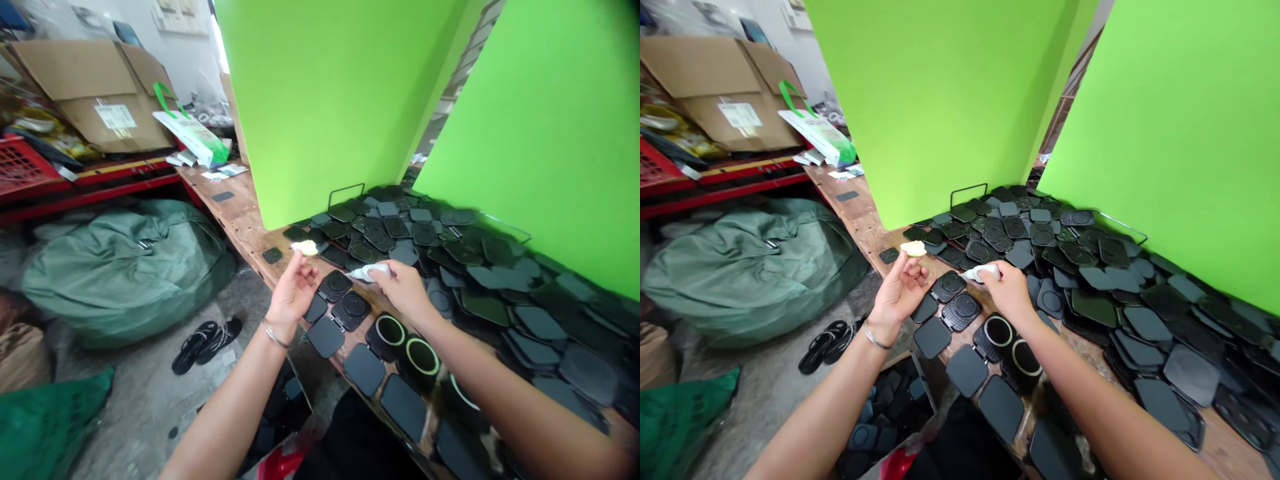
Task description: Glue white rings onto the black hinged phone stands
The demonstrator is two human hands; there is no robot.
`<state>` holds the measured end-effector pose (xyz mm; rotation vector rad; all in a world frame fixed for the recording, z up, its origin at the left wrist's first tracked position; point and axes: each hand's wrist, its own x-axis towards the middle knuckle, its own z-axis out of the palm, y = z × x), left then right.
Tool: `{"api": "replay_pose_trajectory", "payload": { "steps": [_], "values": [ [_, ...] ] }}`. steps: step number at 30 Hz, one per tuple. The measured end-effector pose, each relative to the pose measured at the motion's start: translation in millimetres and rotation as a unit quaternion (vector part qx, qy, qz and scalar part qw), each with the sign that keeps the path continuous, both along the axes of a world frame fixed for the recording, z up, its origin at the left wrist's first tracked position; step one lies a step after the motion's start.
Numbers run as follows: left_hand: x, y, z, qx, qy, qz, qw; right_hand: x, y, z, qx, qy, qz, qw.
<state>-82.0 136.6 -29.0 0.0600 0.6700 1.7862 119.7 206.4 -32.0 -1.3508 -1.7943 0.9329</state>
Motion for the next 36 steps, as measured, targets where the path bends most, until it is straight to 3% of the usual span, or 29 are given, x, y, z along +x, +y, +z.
{"api": "replay_pose_trajectory", "payload": {
  "steps": [9, 20, 36],
  "values": [
    [-3, -1, -2.3, 0.007, 0.004, -0.032, 0.999, -5, 5, -7.1, 0.018, -0.036, -0.012, 0.999],
    [-4, -1, 1.0, 0.023, 0.000, -0.036, 0.999, -11, 0, 7.3, 0.072, -0.095, 0.012, 0.993],
    [-7, 2, 2.5, -0.002, 0.015, -0.073, 0.997, -12, 7, 9.1, 0.029, -0.087, -0.012, 0.996]
  ]
}}
